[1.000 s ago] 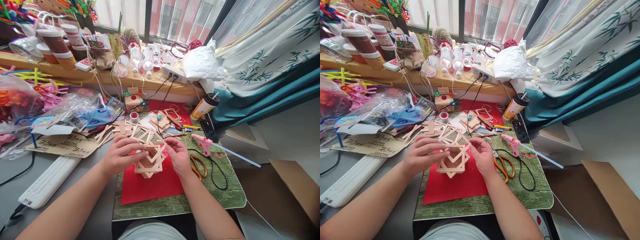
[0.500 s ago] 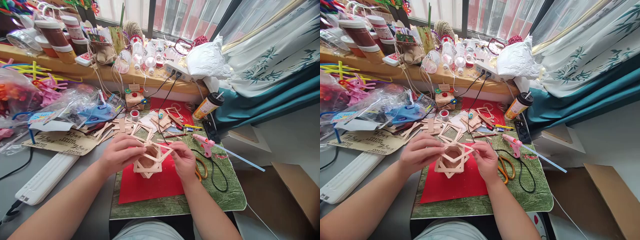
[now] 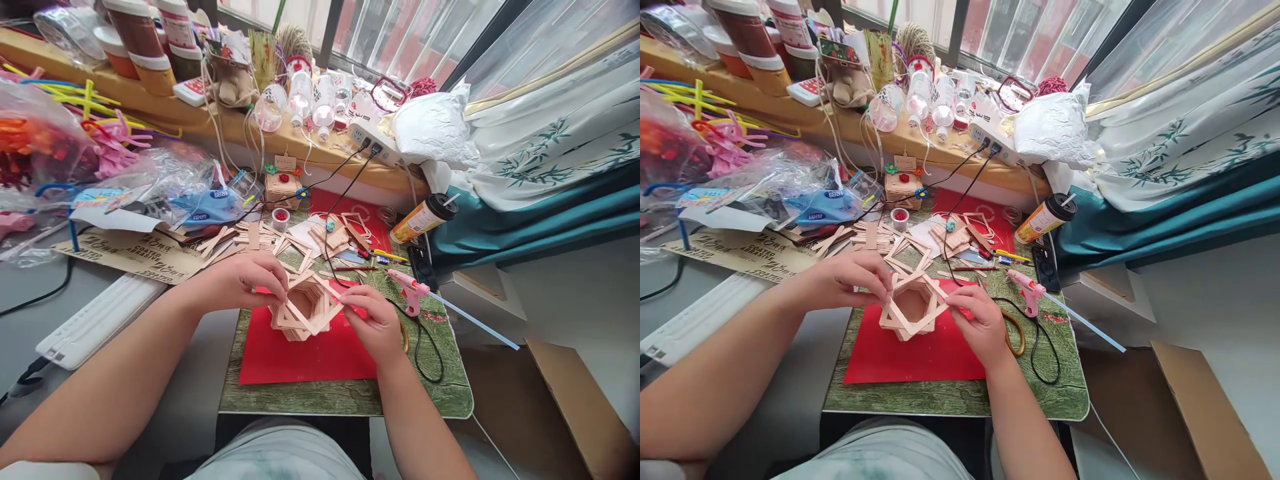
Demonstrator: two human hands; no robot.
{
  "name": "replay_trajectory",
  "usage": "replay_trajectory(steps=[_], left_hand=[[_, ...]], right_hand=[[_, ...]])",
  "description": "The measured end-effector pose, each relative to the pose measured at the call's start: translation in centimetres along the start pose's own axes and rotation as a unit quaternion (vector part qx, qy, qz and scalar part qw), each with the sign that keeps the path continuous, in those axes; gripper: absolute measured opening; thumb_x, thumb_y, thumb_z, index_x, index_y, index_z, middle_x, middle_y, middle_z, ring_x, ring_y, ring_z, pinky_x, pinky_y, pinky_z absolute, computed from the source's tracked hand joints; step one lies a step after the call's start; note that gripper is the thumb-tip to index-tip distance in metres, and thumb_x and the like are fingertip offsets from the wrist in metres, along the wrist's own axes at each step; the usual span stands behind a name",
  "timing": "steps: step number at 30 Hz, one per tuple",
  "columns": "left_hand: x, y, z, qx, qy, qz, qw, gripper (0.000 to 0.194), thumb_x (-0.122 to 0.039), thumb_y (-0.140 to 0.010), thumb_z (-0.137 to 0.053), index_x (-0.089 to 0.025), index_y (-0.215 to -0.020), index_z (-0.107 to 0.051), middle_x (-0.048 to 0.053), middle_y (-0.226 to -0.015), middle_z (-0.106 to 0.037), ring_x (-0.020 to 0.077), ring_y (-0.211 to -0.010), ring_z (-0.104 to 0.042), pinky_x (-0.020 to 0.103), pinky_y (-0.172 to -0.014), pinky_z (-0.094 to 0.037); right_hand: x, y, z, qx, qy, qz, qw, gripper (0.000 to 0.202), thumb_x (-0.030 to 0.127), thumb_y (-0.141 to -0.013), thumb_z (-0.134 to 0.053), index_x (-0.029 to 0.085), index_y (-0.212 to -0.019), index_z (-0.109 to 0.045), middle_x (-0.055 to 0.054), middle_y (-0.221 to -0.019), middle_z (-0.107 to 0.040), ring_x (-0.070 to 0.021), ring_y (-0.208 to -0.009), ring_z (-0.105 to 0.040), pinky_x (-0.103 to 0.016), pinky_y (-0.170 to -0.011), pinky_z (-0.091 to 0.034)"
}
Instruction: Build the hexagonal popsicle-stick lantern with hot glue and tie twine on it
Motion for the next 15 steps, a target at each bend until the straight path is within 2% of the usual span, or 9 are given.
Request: replay_trajectory(steps=[4, 7, 10, 12, 15], left_hand=[[0.9, 0.4, 0.3, 0.017, 0.031, 0.043, 0.998, 0.010, -0.032, -0.100, -0.080, -0.028, -0.106, -0.086, 0.010, -0.107, -0.080, 0.0201, -0.099, -0.076, 0.028, -0.088, -0.059], [1.5, 0.8, 0.8, 0.012, 0.042, 0.061, 0.997, 0.015, -0.037, -0.098, -0.082, -0.026, -0.108, -0.086, 0.010, -0.106, -0.079, 0.0200, -0.097, -0.075, 0.029, -0.089, -0.059], [2.4, 1.3, 0.9, 0.024, 0.040, 0.097, 0.994, 0.022, -0.042, -0.095, -0.084, -0.025, -0.110, -0.085, 0.008, -0.102, -0.080, 0.0185, -0.092, -0.073, 0.027, -0.085, -0.058], [2.9, 1.6, 0.8, 0.033, 0.032, 0.118, 0.992, 0.027, -0.044, -0.093, -0.086, -0.025, -0.112, -0.085, 0.007, -0.102, -0.080, 0.0181, -0.092, -0.073, 0.026, -0.083, -0.058], [2.9, 1.5, 0.5, 0.039, 0.018, 0.113, 0.993, 0.027, -0.044, -0.093, -0.086, -0.027, -0.115, -0.086, 0.008, -0.105, -0.081, 0.0185, -0.092, -0.074, 0.026, -0.082, -0.058]], right_hand=[[0.2, 0.6, -0.4, 0.020, 0.028, -0.003, 0.999, 0.032, 0.015, -0.098, -0.074, 0.034, -0.121, -0.082, -0.006, -0.114, -0.079, -0.0254, -0.105, -0.076, -0.046, -0.096, -0.062], [-0.3, 1.2, -0.3, -0.014, 0.000, -0.039, 0.999, 0.025, 0.019, -0.099, -0.073, 0.032, -0.120, -0.081, -0.008, -0.116, -0.078, -0.0266, -0.109, -0.075, -0.049, -0.102, -0.061], [-1.1, 1.9, -0.5, -0.057, -0.058, -0.084, 0.993, 0.017, 0.026, -0.100, -0.075, 0.030, -0.115, -0.082, -0.008, -0.114, -0.076, -0.0256, -0.108, -0.073, -0.047, -0.098, -0.062], [-1.6, 2.3, -1.2, -0.060, -0.086, -0.098, 0.990, 0.018, 0.028, -0.099, -0.077, 0.030, -0.117, -0.082, -0.009, -0.117, -0.075, -0.0250, -0.109, -0.073, -0.044, -0.095, -0.063], [-1.8, 2.5, -2.1, -0.051, -0.091, -0.102, 0.989, 0.022, 0.030, -0.099, -0.079, 0.031, -0.120, -0.082, -0.009, -0.121, -0.076, -0.0254, -0.115, -0.072, -0.045, -0.101, -0.062]])
Point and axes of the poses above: each hand's wrist, its own y-axis away from the middle knuckle, its own z-axis out of the back of the hand, x = y × z, the point moved 7 cm from there along -y, towards the middle knuckle
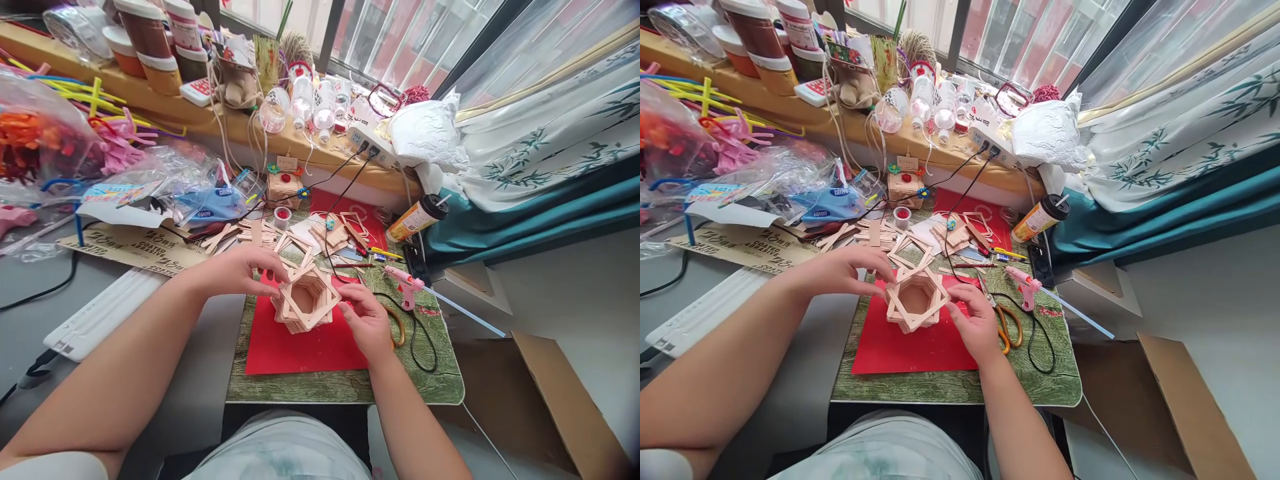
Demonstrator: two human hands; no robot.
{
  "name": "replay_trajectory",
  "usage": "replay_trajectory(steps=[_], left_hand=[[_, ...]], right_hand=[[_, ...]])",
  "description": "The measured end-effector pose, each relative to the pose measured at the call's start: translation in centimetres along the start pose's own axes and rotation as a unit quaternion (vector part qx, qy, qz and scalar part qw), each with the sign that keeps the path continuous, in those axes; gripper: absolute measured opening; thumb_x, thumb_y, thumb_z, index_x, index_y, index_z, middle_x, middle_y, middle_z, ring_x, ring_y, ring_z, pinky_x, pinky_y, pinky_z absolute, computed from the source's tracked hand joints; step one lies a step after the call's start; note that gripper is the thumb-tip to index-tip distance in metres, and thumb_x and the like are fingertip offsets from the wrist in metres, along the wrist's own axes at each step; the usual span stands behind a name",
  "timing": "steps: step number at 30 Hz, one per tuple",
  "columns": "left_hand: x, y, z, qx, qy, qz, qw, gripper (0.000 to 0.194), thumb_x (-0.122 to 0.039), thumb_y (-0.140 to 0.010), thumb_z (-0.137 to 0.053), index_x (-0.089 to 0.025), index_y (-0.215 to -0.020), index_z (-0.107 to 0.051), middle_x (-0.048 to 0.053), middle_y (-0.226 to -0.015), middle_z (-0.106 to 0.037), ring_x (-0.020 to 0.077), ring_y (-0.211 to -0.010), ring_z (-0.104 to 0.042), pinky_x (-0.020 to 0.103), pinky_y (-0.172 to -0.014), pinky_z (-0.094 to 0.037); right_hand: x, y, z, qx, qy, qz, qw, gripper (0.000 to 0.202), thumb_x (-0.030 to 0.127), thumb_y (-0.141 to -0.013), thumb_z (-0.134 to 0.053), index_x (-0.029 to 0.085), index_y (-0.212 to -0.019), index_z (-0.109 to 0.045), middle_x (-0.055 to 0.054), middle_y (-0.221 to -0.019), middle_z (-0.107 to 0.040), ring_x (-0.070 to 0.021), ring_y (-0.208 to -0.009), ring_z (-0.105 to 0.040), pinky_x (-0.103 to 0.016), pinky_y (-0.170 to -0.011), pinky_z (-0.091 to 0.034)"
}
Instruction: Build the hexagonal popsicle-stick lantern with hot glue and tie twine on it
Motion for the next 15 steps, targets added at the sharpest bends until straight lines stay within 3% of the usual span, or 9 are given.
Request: replay_trajectory(steps=[6, 15], left_hand=[[-0.9, -0.4, -0.2, -0.012, -0.021, -0.045, 0.999, 0.017, -0.035, -0.097, -0.082, -0.030, -0.112, -0.087, 0.008, -0.103, -0.083, 0.0180, -0.091, -0.077, 0.025, -0.082, -0.060], [-3.3, 0.1, 1.3, -0.119, 0.047, -0.122, 0.984, 0.017, -0.029, -0.093, -0.088, -0.031, -0.109, -0.089, 0.011, -0.100, -0.085, 0.0212, -0.089, -0.080, 0.029, -0.078, -0.064]], right_hand=[[0.4, -0.4, 0.2, 0.025, 0.026, 0.014, 0.999, 0.024, 0.029, -0.097, -0.082, 0.034, -0.121, -0.084, -0.008, -0.120, -0.079, -0.0266, -0.116, -0.073, -0.048, -0.106, -0.059], [3.4, -0.2, 0.8, 0.007, -0.011, 0.073, 0.997, 0.037, 0.020, -0.090, -0.089, 0.037, -0.122, -0.084, -0.007, -0.114, -0.081, -0.0275, -0.107, -0.075, -0.049, -0.096, -0.063]])
Point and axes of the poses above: each hand's wrist, its own y-axis away from the middle knuckle, its own z-axis out of the back of the hand, x = y × z, the point moved 7 cm from there along -y, towards the middle knuckle
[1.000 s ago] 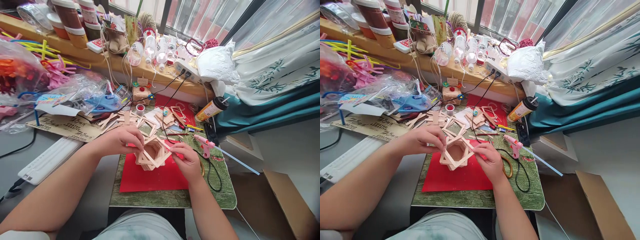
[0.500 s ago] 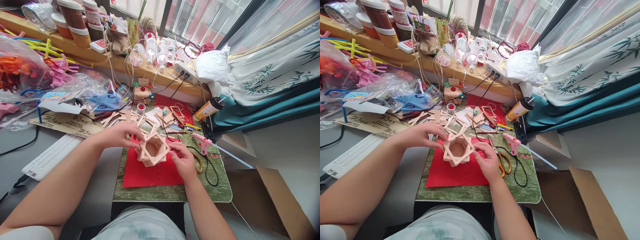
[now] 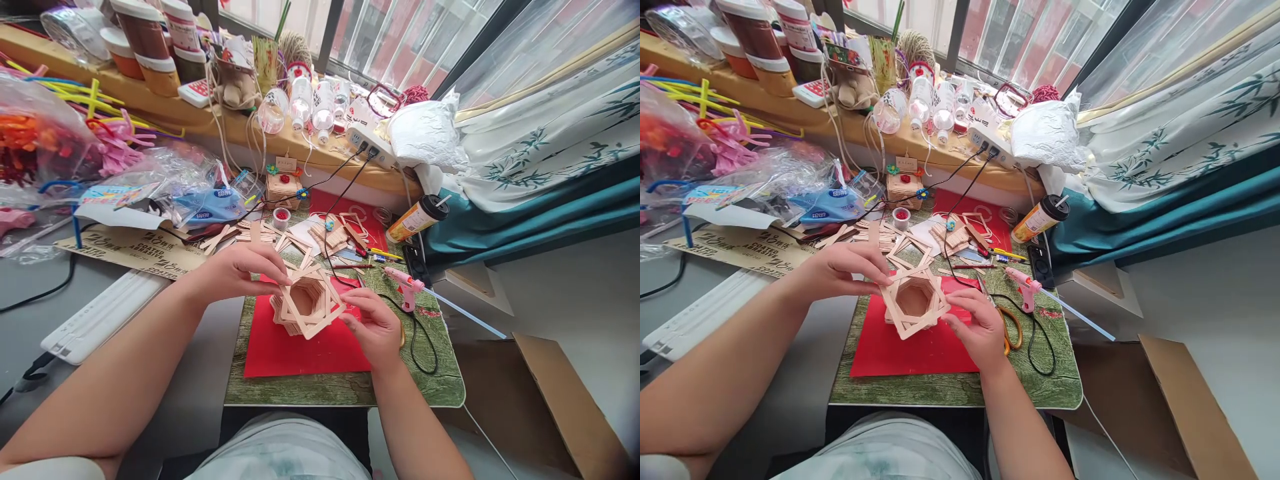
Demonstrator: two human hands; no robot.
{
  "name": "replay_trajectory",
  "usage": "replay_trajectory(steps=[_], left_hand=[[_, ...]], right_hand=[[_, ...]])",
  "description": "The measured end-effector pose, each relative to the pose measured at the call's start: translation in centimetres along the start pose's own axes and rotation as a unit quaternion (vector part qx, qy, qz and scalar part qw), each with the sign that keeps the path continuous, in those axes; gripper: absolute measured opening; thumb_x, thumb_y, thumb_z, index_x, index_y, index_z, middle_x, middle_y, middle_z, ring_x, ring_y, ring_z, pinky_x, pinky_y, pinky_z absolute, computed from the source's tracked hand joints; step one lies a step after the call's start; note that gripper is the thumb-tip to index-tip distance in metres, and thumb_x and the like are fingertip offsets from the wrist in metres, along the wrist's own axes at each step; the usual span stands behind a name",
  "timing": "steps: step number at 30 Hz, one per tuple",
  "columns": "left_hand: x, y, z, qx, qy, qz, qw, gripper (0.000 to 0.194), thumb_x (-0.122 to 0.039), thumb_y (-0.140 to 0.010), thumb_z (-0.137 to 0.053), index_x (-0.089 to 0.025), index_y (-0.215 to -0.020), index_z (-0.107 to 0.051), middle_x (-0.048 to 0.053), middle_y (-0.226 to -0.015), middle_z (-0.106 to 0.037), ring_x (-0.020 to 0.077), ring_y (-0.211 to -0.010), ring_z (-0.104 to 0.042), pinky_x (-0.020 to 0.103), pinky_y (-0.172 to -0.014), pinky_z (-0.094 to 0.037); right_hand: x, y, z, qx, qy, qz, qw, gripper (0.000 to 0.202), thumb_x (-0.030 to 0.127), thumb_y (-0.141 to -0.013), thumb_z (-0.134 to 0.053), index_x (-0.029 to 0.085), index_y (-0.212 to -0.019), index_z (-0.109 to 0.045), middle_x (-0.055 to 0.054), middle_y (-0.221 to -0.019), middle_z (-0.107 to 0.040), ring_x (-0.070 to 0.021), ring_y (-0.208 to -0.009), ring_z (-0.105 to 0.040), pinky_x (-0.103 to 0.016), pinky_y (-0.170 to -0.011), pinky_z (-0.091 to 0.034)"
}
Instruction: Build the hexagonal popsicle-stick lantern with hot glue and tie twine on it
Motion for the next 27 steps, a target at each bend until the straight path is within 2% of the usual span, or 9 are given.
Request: replay_trajectory(steps=[3, 6, 8, 9, 13, 17, 23, 27], left_hand=[[-0.7, -0.2, 0.4, -0.044, 0.011, -0.012, 0.999, 0.016, -0.027, -0.093, -0.087, -0.029, -0.109, -0.089, 0.010, -0.095, -0.085, 0.0208, -0.085, -0.079, 0.031, -0.077, -0.062], [-0.8, -0.2, 0.6, -0.104, 0.027, -0.008, 0.994, 0.011, -0.024, -0.094, -0.086, -0.026, -0.105, -0.087, 0.007, -0.087, -0.083, 0.0178, -0.077, -0.073, 0.030, -0.071, -0.057], [-0.5, -0.1, 0.4, -0.127, 0.032, 0.018, 0.991, 0.003, -0.026, -0.096, -0.083, -0.023, -0.097, -0.085, 0.006, -0.082, -0.081, 0.0158, -0.072, -0.068, 0.029, -0.067, -0.052], [-0.3, -0.1, 0.3, -0.130, 0.029, 0.037, 0.990, 0.009, -0.028, -0.097, -0.082, -0.021, -0.092, -0.083, 0.005, -0.081, -0.079, 0.0151, -0.071, -0.067, 0.029, -0.065, -0.050], [0.6, -0.1, -0.2, -0.109, -0.024, 0.118, 0.987, 0.027, -0.039, -0.100, -0.077, -0.019, -0.082, -0.078, 0.002, -0.075, -0.075, 0.0126, -0.068, -0.062, 0.025, -0.062, -0.045], [1.1, -0.2, -0.5, -0.068, -0.106, 0.130, 0.984, 0.031, -0.044, -0.100, -0.075, -0.020, -0.082, -0.079, 0.000, -0.074, -0.075, 0.0118, -0.066, -0.061, 0.024, -0.063, -0.045], [2.1, -0.1, -0.9, -0.051, -0.135, 0.133, 0.981, 0.032, -0.044, -0.104, -0.071, -0.020, -0.083, -0.077, 0.000, -0.077, -0.075, 0.0126, -0.069, -0.062, 0.026, -0.068, -0.046], [1.5, -0.3, -1.5, -0.029, -0.111, 0.097, 0.989, 0.031, -0.043, -0.100, -0.077, -0.021, -0.079, -0.073, 0.000, -0.074, -0.072, 0.0128, -0.067, -0.061, 0.027, -0.068, -0.046]], right_hand=[[1.4, 0.0, -0.2, -0.019, -0.018, 0.005, 1.000, 0.034, 0.020, -0.090, -0.089, 0.037, -0.119, -0.085, -0.007, -0.108, -0.081, -0.0273, -0.102, -0.076, -0.046, -0.087, -0.065], [2.7, -0.4, -0.6, -0.049, -0.031, 0.003, 0.998, 0.022, 0.021, -0.093, -0.085, 0.035, -0.110, -0.086, -0.006, -0.099, -0.080, -0.0263, -0.096, -0.076, -0.044, -0.083, -0.066], [2.7, -0.8, -0.8, -0.079, -0.062, -0.029, 0.995, 0.015, 0.026, -0.093, -0.084, 0.033, -0.107, -0.085, -0.006, -0.095, -0.080, -0.0246, -0.089, -0.076, -0.042, -0.079, -0.066], [2.4, -1.1, -0.9, -0.095, -0.082, -0.056, 0.991, 0.014, 0.028, -0.093, -0.085, 0.031, -0.107, -0.084, -0.005, -0.094, -0.080, -0.0232, -0.083, -0.076, -0.041, -0.075, -0.066], [-0.3, -1.9, -1.3, -0.112, -0.133, -0.175, 0.969, 0.018, 0.034, -0.091, -0.086, 0.027, -0.106, -0.083, -0.002, -0.083, -0.078, -0.0168, -0.065, -0.071, -0.033, -0.065, -0.063], [-2.9, -2.1, -1.0, -0.091, -0.142, -0.242, 0.956, 0.024, 0.035, -0.087, -0.089, 0.024, -0.107, -0.084, -0.003, -0.082, -0.079, -0.0171, -0.067, -0.071, -0.032, -0.064, -0.062], [-4.4, -1.3, -0.5, -0.088, -0.166, -0.262, 0.947, 0.034, 0.038, -0.080, -0.096, 0.025, -0.109, -0.086, -0.005, -0.089, -0.083, -0.0182, -0.070, -0.072, -0.036, -0.069, -0.064], [-4.5, -1.6, -0.4, -0.084, -0.174, -0.266, 0.945, 0.033, 0.039, -0.084, -0.093, 0.026, -0.113, -0.086, -0.005, -0.090, -0.084, -0.0181, -0.073, -0.072, -0.036, -0.074, -0.064]])
Point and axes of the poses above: each hand's wrist, its own y-axis away from the middle knuckle, its own z-axis out of the back of the hand, x = y × z, the point moved 7 cm from there along -y, towards the middle knuckle
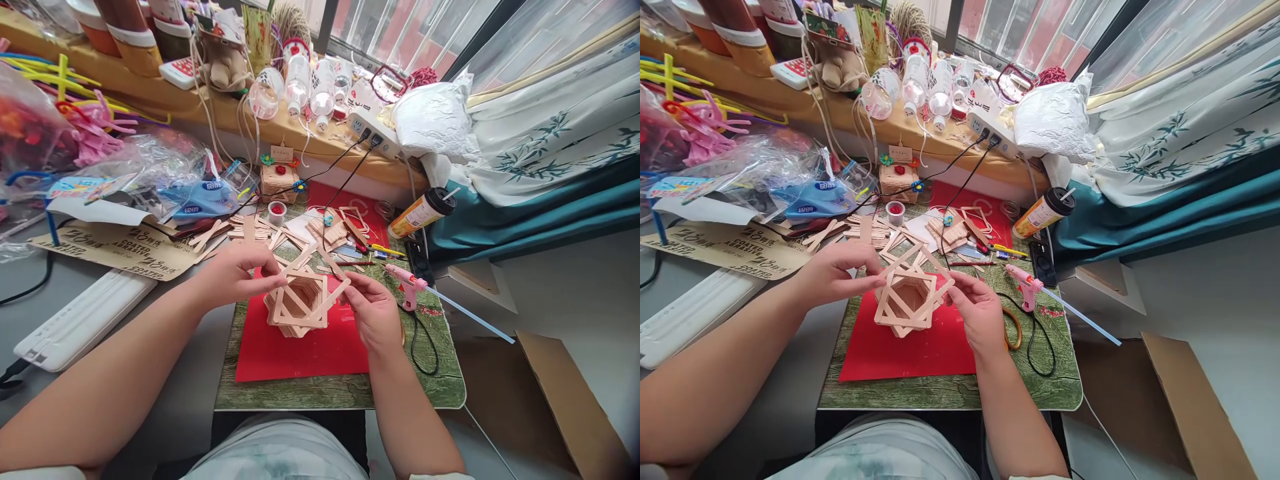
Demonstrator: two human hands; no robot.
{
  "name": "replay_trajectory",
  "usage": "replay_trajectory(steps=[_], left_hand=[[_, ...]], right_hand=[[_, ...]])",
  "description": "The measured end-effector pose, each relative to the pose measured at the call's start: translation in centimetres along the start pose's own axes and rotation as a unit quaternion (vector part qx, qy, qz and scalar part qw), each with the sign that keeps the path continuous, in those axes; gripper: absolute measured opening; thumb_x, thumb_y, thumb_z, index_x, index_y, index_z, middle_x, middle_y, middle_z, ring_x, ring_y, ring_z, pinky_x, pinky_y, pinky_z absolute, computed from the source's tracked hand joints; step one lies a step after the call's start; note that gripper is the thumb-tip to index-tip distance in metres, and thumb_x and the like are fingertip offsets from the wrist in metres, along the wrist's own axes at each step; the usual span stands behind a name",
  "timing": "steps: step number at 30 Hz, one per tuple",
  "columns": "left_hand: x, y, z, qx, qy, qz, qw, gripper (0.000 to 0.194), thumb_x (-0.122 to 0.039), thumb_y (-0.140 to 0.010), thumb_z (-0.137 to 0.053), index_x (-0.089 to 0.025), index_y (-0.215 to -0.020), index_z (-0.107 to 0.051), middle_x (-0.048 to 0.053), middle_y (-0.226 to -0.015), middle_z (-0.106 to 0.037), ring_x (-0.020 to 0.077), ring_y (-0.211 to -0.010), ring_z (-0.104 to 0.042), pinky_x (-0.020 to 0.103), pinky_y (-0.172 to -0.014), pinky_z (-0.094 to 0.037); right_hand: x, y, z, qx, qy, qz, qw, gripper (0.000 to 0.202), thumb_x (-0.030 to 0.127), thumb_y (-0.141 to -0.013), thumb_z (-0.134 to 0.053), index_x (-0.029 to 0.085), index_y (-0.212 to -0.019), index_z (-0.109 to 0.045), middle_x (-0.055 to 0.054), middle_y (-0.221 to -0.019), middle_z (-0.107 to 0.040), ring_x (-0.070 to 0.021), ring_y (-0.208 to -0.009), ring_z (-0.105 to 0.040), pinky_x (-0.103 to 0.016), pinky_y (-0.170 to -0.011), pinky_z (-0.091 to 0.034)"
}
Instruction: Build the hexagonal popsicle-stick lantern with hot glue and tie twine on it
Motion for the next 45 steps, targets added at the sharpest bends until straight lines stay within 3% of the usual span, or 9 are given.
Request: replay_trajectory(steps=[4, 7, 12, 15, 22, 27, 34, 38, 45], left_hand=[[-2.4, 0.2, -1.0, 0.069, 0.065, -0.075, 0.993, 0.022, -0.041, -0.093, -0.087, -0.024, -0.083, -0.077, 0.003, -0.074, -0.074, 0.0168, -0.071, -0.067, 0.030, -0.067, -0.050], [-3.5, 0.3, -0.6, 0.060, 0.079, -0.114, 0.988, 0.026, -0.044, -0.088, -0.091, -0.025, -0.084, -0.075, 0.004, -0.074, -0.073, 0.0189, -0.071, -0.068, 0.032, -0.067, -0.051], [-2.3, 0.3, 1.6, -0.040, 0.024, -0.109, 0.993, 0.043, -0.053, -0.079, -0.097, -0.023, -0.091, -0.068, 0.003, -0.081, -0.072, 0.0178, -0.075, -0.065, 0.031, -0.072, -0.051], [-1.3, 0.2, 1.4, -0.013, 0.007, -0.102, 0.995, 0.040, -0.050, -0.083, -0.095, -0.022, -0.098, -0.070, 0.004, -0.089, -0.076, 0.0178, -0.082, -0.068, 0.030, -0.079, -0.053], [0.5, 0.3, -0.2, 0.093, -0.019, -0.071, 0.993, 0.032, -0.048, -0.089, -0.090, -0.024, -0.106, -0.077, 0.007, -0.100, -0.079, 0.0205, -0.091, -0.073, 0.030, -0.083, -0.053], [1.4, 0.5, 0.0, 0.107, -0.013, -0.065, 0.992, 0.028, -0.046, -0.091, -0.088, -0.025, -0.109, -0.082, 0.009, -0.102, -0.080, 0.0216, -0.093, -0.074, 0.030, -0.085, -0.054], [1.7, 0.7, 0.3, 0.116, -0.006, -0.049, 0.992, 0.035, -0.048, -0.090, -0.089, -0.026, -0.116, -0.082, 0.010, -0.111, -0.080, 0.0218, -0.098, -0.074, 0.030, -0.091, -0.055], [1.3, 0.6, 0.1, 0.136, 0.008, -0.052, 0.989, 0.029, -0.043, -0.093, -0.087, -0.027, -0.117, -0.083, 0.009, -0.112, -0.080, 0.0210, -0.099, -0.075, 0.029, -0.089, -0.056], [0.3, 0.3, -0.1, 0.139, 0.024, -0.073, 0.987, 0.016, -0.032, -0.097, -0.083, -0.028, -0.112, -0.085, 0.009, -0.108, -0.080, 0.0198, -0.097, -0.076, 0.028, -0.086, -0.057]], right_hand=[[0.9, -1.6, -0.7, 0.028, 0.003, -0.030, 0.999, 0.028, 0.044, -0.084, -0.090, 0.024, -0.103, -0.086, -0.004, -0.086, -0.082, -0.0173, -0.068, -0.069, -0.034, -0.066, -0.061], [2.5, -3.4, -1.6, 0.080, 0.030, -0.049, 0.995, 0.029, 0.045, -0.081, -0.092, 0.023, -0.099, -0.085, -0.004, -0.083, -0.080, -0.0167, -0.067, -0.068, -0.031, -0.063, -0.058], [4.3, -5.7, -4.6, 0.225, 0.201, -0.062, 0.952, 0.029, 0.046, -0.090, -0.083, 0.020, -0.102, -0.086, 0.003, -0.063, -0.066, -0.0104, -0.052, -0.050, -0.025, -0.051, -0.042], [4.5, -6.3, -6.4, 0.251, 0.273, -0.045, 0.928, 0.026, 0.041, -0.094, -0.076, 0.020, -0.108, -0.085, 0.005, -0.059, -0.062, -0.0109, -0.050, -0.048, -0.025, -0.051, -0.039], [3.7, -6.6, -8.6, 0.240, 0.333, 0.001, 0.912, 0.023, 0.034, -0.095, -0.071, 0.022, -0.109, -0.086, -0.003, -0.086, -0.080, -0.0183, -0.074, -0.067, -0.030, -0.067, -0.049], [4.6, -6.8, -7.3, 0.191, 0.369, 0.122, 0.902, 0.021, 0.033, -0.098, -0.072, 0.024, -0.111, -0.086, -0.007, -0.104, -0.078, -0.0212, -0.089, -0.068, -0.036, -0.083, -0.053], [2.6, -2.7, -0.8, 0.075, 0.166, 0.152, 0.971, 0.021, 0.035, -0.104, -0.072, 0.031, -0.122, -0.081, -0.007, -0.123, -0.075, -0.0248, -0.116, -0.070, -0.042, -0.104, -0.057], [0.9, 0.9, -0.6, 0.099, 0.137, 0.186, 0.968, 0.033, 0.030, -0.102, -0.075, 0.035, -0.134, -0.078, -0.009, -0.142, -0.068, -0.0297, -0.132, -0.066, -0.050, -0.112, -0.057], [0.4, 2.5, -0.8, 0.096, 0.228, 0.228, 0.942, 0.035, 0.021, -0.100, -0.076, 0.037, -0.131, -0.081, -0.008, -0.132, -0.075, -0.0285, -0.125, -0.071, -0.053, -0.113, -0.058]])
Point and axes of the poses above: each hand's wrist, its own y-axis away from the middle knuckle, its own z-axis out of the back of the hand, x = y × z, the point moved 7 cm from there along -y, towards the middle knuckle
